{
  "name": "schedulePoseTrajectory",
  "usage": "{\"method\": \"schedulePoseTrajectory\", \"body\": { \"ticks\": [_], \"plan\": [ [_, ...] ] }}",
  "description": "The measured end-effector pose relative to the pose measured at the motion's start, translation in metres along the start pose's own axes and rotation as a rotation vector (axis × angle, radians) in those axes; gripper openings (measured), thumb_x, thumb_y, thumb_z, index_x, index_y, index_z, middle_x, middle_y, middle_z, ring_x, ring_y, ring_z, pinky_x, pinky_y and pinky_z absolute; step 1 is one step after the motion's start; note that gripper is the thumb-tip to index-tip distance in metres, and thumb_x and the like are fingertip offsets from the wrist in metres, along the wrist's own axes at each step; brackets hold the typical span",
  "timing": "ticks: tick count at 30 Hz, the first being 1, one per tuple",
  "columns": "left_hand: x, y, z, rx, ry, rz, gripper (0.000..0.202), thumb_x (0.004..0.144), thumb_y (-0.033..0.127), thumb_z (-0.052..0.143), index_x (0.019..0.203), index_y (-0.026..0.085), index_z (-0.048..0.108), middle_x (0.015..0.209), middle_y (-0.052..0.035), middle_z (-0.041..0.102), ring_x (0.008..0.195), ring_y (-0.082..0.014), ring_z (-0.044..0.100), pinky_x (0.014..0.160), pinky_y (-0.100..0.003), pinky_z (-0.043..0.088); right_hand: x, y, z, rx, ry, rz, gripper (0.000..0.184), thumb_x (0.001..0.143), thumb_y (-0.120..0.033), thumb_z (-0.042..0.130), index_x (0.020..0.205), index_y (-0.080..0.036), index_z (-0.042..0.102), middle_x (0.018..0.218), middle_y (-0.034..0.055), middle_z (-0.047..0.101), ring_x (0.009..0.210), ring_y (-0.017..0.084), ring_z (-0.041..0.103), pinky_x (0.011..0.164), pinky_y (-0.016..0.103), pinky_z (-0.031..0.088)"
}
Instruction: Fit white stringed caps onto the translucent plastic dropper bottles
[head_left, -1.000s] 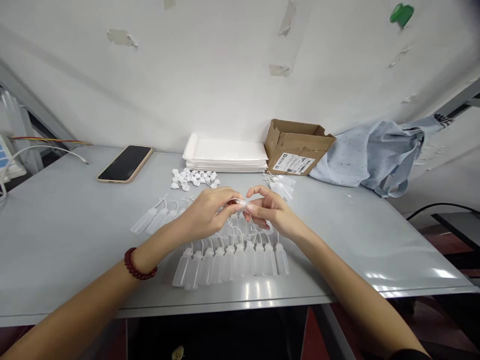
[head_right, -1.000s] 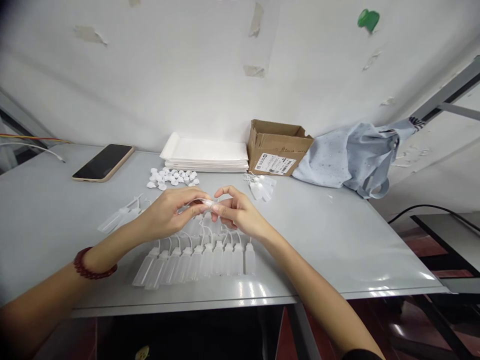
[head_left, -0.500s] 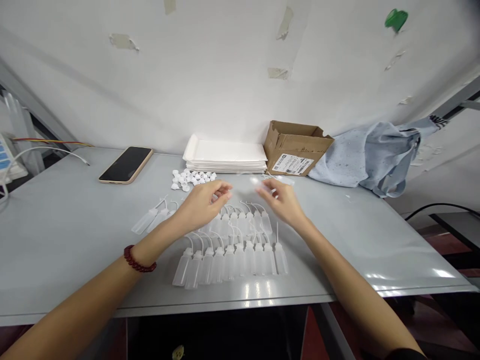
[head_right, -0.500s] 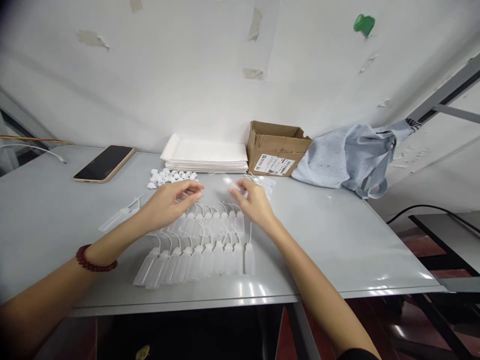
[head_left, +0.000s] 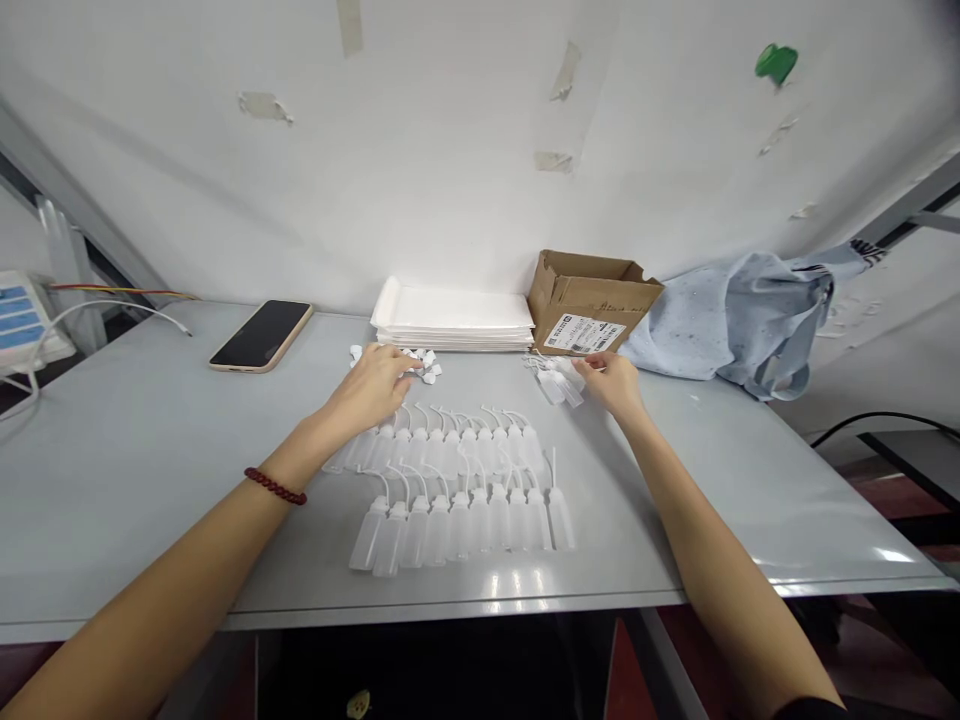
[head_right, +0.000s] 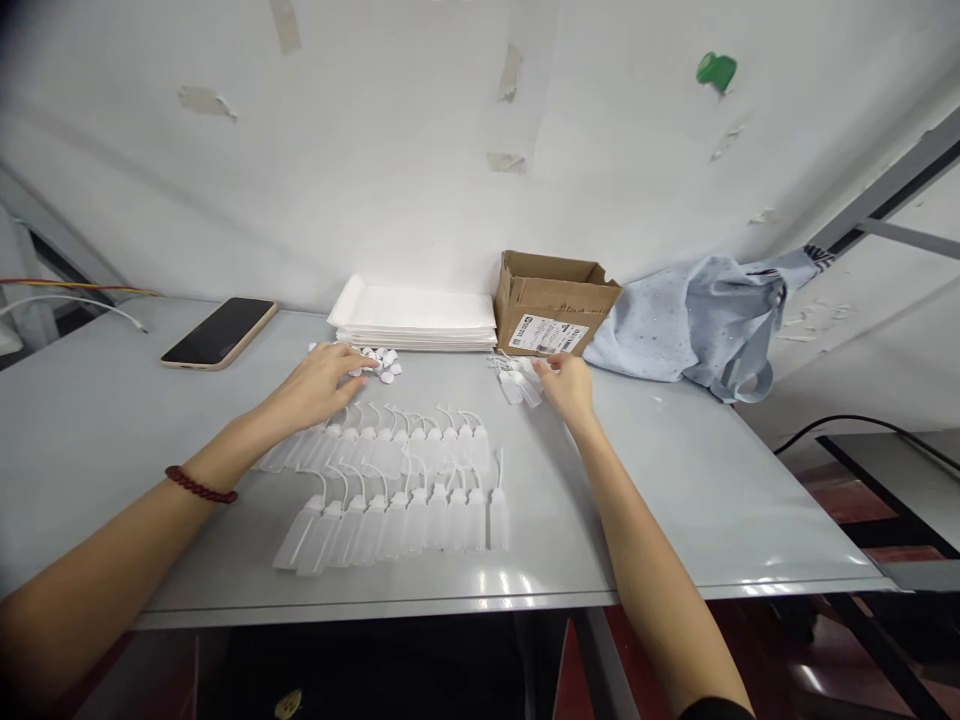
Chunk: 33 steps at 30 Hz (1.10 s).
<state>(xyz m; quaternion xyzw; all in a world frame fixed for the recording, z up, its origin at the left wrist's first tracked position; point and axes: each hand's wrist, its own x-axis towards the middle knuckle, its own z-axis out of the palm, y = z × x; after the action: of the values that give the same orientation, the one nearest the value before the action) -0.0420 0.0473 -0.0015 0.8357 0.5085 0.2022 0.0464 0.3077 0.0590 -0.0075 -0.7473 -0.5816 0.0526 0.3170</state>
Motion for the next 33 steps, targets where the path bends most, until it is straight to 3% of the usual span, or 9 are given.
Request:
{"method": "schedulePoseTrajectory", "body": {
  "ticks": [5,11,14,17,21,23,25,28,33],
  "plan": [
    [0.003,0.007,0.003,0.004,-0.137,0.2,0.035,0.087,0.017,0.037,0.106,0.018,0.066,0.121,-0.0092,0.059,0.112,-0.0292,0.045,0.095,-0.046,0.039,-0.003,-0.006,-0.001,0.03,0.048,-0.054,0.033,0.077,-0.038,0.055,0.088,-0.009,0.067,0.086,0.0133,0.067,0.079,0.024,0.057,0.076,0.036,0.042],
    [0.005,0.004,0.013,-0.029,-0.175,0.186,0.033,0.085,0.016,0.036,0.098,0.018,0.067,0.104,-0.0098,0.064,0.101,-0.0248,0.055,0.09,-0.04,0.044,-0.011,-0.018,-0.009,0.062,0.103,-0.112,0.028,0.077,-0.037,0.055,0.086,-0.012,0.065,0.089,0.0128,0.064,0.079,0.023,0.055,0.078,0.038,0.042],
    [0.005,0.003,0.014,-0.04,-0.164,0.164,0.031,0.084,0.018,0.037,0.093,0.018,0.067,0.097,-0.0095,0.065,0.098,-0.0245,0.058,0.088,-0.039,0.045,-0.013,-0.024,-0.016,0.084,0.071,-0.159,0.022,0.077,-0.034,0.056,0.082,-0.014,0.063,0.086,0.0102,0.065,0.074,0.02,0.055,0.075,0.036,0.042],
    [0.004,0.006,0.01,-0.05,-0.139,0.145,0.029,0.084,0.021,0.038,0.092,0.017,0.066,0.095,-0.01,0.066,0.098,-0.0261,0.058,0.087,-0.04,0.045,-0.018,-0.03,-0.03,0.147,-0.098,-0.261,0.017,0.078,-0.032,0.056,0.077,-0.016,0.061,0.076,0.0061,0.064,0.069,0.018,0.055,0.069,0.033,0.043],
    [0.002,0.018,-0.003,-0.075,-0.077,0.1,0.028,0.085,0.023,0.039,0.1,0.015,0.061,0.1,-0.0118,0.065,0.095,-0.0261,0.06,0.082,-0.04,0.047,-0.048,-0.037,-0.06,0.202,-0.592,-0.344,0.021,0.082,-0.038,0.056,0.084,-0.017,0.063,0.074,0.0027,0.063,0.066,0.016,0.056,0.063,0.03,0.044],
    [0.0,0.026,-0.01,-0.114,-0.045,0.063,0.026,0.086,0.024,0.039,0.1,0.016,0.059,0.098,-0.01,0.066,0.088,-0.0235,0.062,0.076,-0.037,0.049,-0.073,-0.038,-0.075,0.17,-0.748,-0.357,0.024,0.082,-0.041,0.058,0.089,-0.019,0.063,0.078,0.0032,0.064,0.07,0.017,0.057,0.064,0.031,0.045],
    [-0.002,0.033,-0.015,-0.172,-0.018,0.02,0.022,0.085,0.026,0.042,0.097,0.017,0.058,0.095,-0.0083,0.066,0.082,-0.0216,0.063,0.072,-0.034,0.049,-0.099,-0.037,-0.086,0.157,-0.834,-0.352,0.025,0.085,-0.043,0.056,0.095,-0.021,0.063,0.081,0.0031,0.064,0.073,0.018,0.059,0.066,0.032,0.046],
    [-0.004,0.041,-0.017,-0.218,0.008,0.01,0.018,0.084,0.026,0.045,0.093,0.018,0.058,0.091,-0.007,0.066,0.077,-0.02,0.063,0.069,-0.033,0.049,-0.13,-0.032,-0.091,0.12,-0.848,-0.311,0.036,0.081,-0.047,0.062,0.108,-0.023,0.059,0.084,0.003,0.063,0.076,0.019,0.058,0.07,0.033,0.048],
    [-0.006,0.045,-0.014,-0.254,0.04,0.057,0.016,0.082,0.025,0.049,0.092,0.019,0.059,0.093,-0.0058,0.068,0.076,-0.019,0.064,0.068,-0.032,0.051,-0.149,-0.03,-0.083,0.047,-0.889,-0.234,0.065,0.072,-0.053,0.069,0.126,-0.025,0.047,0.095,0.0051,0.06,0.085,0.023,0.059,0.075,0.037,0.049]
  ]
}}
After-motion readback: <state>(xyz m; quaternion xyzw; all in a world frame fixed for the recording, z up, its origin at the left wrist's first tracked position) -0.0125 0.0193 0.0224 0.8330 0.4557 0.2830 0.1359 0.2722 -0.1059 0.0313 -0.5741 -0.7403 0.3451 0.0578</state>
